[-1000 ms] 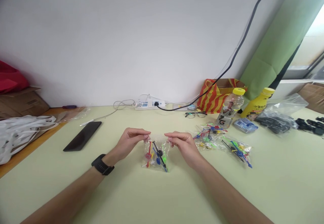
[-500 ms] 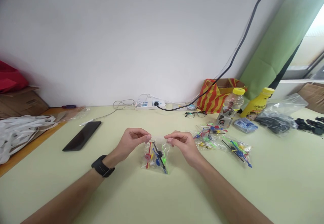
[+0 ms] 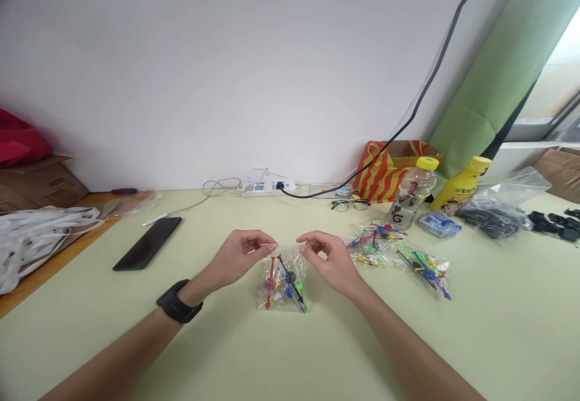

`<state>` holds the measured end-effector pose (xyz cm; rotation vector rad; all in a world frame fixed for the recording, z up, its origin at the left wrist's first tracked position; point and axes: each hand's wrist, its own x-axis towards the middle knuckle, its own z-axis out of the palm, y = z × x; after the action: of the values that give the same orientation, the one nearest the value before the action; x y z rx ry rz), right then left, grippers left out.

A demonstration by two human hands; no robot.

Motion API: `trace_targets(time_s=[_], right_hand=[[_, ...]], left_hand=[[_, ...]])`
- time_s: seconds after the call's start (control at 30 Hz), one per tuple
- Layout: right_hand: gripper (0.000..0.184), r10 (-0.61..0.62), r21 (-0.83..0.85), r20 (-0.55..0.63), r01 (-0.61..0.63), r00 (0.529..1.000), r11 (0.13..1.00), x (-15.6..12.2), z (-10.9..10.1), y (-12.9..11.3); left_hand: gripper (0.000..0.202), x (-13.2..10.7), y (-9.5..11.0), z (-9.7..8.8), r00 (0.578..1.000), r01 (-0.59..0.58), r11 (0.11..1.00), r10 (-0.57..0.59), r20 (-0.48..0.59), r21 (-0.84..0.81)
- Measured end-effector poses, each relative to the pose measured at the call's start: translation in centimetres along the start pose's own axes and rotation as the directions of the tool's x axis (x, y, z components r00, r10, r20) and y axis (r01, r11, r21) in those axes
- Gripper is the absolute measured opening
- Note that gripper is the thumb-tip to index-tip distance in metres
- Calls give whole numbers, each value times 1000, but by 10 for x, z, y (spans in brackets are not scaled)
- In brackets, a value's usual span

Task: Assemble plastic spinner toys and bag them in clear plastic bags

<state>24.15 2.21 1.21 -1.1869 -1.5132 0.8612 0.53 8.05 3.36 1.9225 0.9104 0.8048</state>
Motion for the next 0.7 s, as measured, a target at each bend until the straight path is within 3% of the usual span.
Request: trace_targets(time_s=[0.27,0.53,0.7], right_hand=[[33,88,80,47,-91,995,993,-1,9,-5],[32,149,170,14,-149,989,974,4,2,4],[34,188,199,-4,-184,982,963,4,3,8]], left_hand=[[25,-3,5,1,999,3,998,0,49,-61],[30,5,-13,-14,992,103,979,-89,84,-174],[30,5,-18,-15,992,72,981,-51,115,-182]])
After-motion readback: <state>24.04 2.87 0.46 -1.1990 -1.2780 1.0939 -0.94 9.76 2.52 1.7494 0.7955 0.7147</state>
